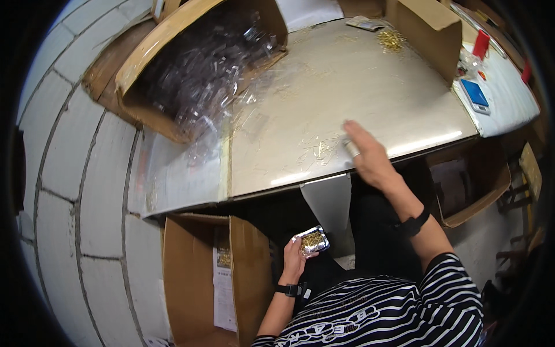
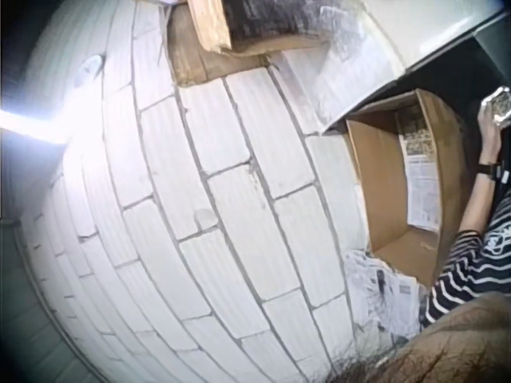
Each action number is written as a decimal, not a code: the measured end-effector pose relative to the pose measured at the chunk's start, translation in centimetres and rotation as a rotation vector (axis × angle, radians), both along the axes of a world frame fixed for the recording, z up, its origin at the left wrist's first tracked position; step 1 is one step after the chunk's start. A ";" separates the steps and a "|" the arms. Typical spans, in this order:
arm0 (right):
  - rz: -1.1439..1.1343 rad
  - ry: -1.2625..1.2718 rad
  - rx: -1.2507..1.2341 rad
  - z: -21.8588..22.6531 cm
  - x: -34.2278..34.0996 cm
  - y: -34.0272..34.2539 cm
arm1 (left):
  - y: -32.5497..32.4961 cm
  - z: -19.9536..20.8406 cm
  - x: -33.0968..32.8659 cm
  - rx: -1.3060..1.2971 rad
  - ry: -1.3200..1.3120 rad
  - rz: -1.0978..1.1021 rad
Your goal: The person scoops small yellow items from a table into clear plastic bags and places them into a cardboard box. The person repeatedly scoops items, fills bags, and arranges them in the box.
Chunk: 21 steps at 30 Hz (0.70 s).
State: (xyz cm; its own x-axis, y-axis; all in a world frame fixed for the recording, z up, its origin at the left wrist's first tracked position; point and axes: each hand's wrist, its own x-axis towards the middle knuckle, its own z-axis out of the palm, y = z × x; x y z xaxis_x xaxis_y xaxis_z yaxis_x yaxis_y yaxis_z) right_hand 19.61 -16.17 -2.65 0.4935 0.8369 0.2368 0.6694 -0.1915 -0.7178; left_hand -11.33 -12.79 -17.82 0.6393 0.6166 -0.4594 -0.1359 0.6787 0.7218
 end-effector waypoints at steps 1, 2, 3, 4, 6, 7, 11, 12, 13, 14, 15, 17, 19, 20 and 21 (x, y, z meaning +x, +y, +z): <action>-0.033 -0.055 -0.055 -0.3 0.4 -0.1 | -0.2 0.2 0.2 0.000 0.004 -0.008; -0.066 -0.111 -0.109 -0.8 0.9 0.1 | -0.4 0.1 0.4 -0.017 0.012 -0.030; -0.101 -0.170 -0.162 -1.2 1.1 0.5 | -0.7 -0.2 0.8 -0.033 0.019 -0.054; -0.088 -0.242 -0.195 -1.3 0.8 1.7 | -0.6 -0.4 1.0 -0.040 0.033 -0.079; -0.063 -0.386 -0.254 -1.3 -0.8 4.9 | -0.7 -0.9 1.5 -0.028 0.041 -0.099; 0.003 -0.365 -0.243 -1.6 -1.4 6.4 | -0.6 -1.0 2.0 -0.027 0.029 -0.110; 0.327 -0.432 -0.175 -1.2 -5.5 8.7 | -1.0 -1.1 4.8 -0.070 -0.030 -0.131; 0.381 -0.458 -0.155 -1.2 -6.5 8.3 | -1.1 -1.2 5.6 -0.084 -0.046 -0.130; 0.434 -0.483 -0.135 -1.3 -7.3 7.7 | -1.2 -1.3 6.3 -0.085 -0.052 -0.145; 0.385 -0.468 -0.098 -1.3 -7.8 6.9 | -1.2 -1.7 6.9 -0.084 -0.057 -0.158; 0.334 -0.451 -0.064 -1.3 -8.1 5.8 | -1.3 -2.0 7.3 -0.086 -0.061 -0.173; 0.229 -0.446 0.046 -2.0 -8.5 3.3 | -1.0 -1.9 8.0 -0.109 -0.047 -0.194; 0.244 -0.420 0.050 -2.2 -9.2 0.3 | -0.9 -2.6 8.0 -0.127 -0.077 -0.159; 0.246 -0.404 0.045 -1.9 -9.4 -1.3 | -1.0 -3.3 8.0 -0.142 -0.090 -0.147; 0.277 -0.387 0.026 -1.3 -9.6 -2.9 | -1.4 -4.1 8.0 -0.151 -0.118 -0.090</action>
State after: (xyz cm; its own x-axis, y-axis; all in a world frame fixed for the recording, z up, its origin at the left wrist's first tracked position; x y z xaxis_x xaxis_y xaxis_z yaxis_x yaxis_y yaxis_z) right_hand 10.01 -19.08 -3.93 0.1235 0.9160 0.3818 0.9119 0.0470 -0.4077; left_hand -3.30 -14.19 -21.91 0.7434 0.4844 -0.4612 -0.1475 0.7914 0.5933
